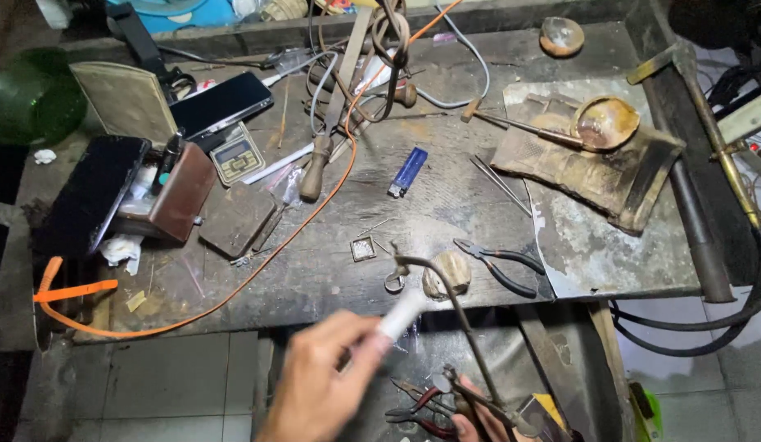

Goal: Sawing a small metal piece using a jeweler's saw on a workbench

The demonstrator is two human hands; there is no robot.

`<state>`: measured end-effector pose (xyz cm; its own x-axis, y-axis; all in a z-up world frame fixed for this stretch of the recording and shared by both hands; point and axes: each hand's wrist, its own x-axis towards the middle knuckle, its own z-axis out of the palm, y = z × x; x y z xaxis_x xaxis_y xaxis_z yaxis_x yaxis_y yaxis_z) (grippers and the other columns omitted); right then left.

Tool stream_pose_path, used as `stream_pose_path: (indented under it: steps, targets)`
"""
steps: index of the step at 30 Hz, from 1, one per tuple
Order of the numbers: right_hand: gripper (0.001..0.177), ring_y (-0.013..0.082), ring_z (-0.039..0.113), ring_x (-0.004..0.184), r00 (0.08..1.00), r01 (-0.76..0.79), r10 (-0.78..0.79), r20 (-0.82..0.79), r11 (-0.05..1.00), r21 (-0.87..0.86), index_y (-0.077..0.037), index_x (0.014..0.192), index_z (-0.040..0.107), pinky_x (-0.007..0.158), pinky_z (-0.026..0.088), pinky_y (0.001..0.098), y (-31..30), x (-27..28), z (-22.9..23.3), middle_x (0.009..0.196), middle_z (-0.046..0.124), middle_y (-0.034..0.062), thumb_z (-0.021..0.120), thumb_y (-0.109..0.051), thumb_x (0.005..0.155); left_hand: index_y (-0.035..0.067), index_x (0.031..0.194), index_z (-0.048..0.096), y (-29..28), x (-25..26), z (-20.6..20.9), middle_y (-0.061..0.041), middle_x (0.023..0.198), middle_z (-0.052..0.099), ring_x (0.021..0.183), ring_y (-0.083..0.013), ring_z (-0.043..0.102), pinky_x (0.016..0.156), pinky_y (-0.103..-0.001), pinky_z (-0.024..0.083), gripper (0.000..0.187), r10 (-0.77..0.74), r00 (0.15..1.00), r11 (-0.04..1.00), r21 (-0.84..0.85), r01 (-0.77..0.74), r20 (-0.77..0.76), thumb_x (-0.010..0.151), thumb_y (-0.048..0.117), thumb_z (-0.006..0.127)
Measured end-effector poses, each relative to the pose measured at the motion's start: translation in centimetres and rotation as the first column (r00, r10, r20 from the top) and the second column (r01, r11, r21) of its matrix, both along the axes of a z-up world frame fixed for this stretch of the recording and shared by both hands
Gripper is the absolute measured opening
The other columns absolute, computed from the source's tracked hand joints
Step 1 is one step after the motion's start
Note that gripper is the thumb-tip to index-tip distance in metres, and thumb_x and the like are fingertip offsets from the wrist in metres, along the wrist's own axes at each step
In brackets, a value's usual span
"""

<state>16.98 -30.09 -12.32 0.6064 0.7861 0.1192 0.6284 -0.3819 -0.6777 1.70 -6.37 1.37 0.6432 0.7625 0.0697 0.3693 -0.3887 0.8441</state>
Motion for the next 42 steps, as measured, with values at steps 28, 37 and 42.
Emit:
stream_pose_path:
  steps: [28, 37, 42]
  targets:
    - [0.050, 0.0074, 0.053, 0.039, 0.849, 0.360, -0.224, -0.479, 0.908, 0.213, -0.008, 0.137, 0.065, 0.043, 0.052, 0.0159, 1.8, -0.7, 1.3, 0.063, 0.067, 0.0017, 0.065, -0.017, 0.088, 0.004, 0.117, 0.060, 2.7, 5.6, -1.5, -0.015, 0.110, 0.059, 0.099, -0.0362, 0.060, 0.075, -0.048, 0.050, 0.038, -0.169, 0.957, 0.896, 0.367, 0.250, -0.237, 0.081, -0.005, 0.069]
    - [0.061, 0.0023, 0.072, 0.053, 0.946, 0.311, -0.316, -0.073, 0.948, -0.071, -0.024, 0.148, 0.057, 0.073, 0.055, 0.0184, 3.8, 1.6, 5.2, 0.070, 0.080, -0.0188, 0.049, -0.042, 0.090, -0.001, 0.107, 0.066, 2.6, 10.1, -1.0, -0.012, 0.096, 0.068, 0.083, -0.0247, 0.069, 0.075, -0.033, 0.053, 0.015, -0.206, 0.946, 0.957, 0.254, 0.141, 0.249, 0.094, 0.005, 0.072]
    - [0.026, 0.0018, 0.063, 0.044, 0.960, 0.229, -0.256, 0.112, 0.950, 0.215, -0.021, 0.114, 0.077, 0.055, 0.052, 0.0181, 5.4, 1.7, 4.9, 0.065, 0.073, -0.0054, 0.062, -0.023, 0.093, 0.002, 0.106, 0.070, 2.8, 10.3, -1.8, -0.012, 0.101, 0.074, 0.093, -0.0254, 0.074, 0.086, -0.033, 0.057, 0.016, -0.095, 0.958, 0.958, 0.287, 0.014, 0.272, 0.091, 0.008, 0.075]
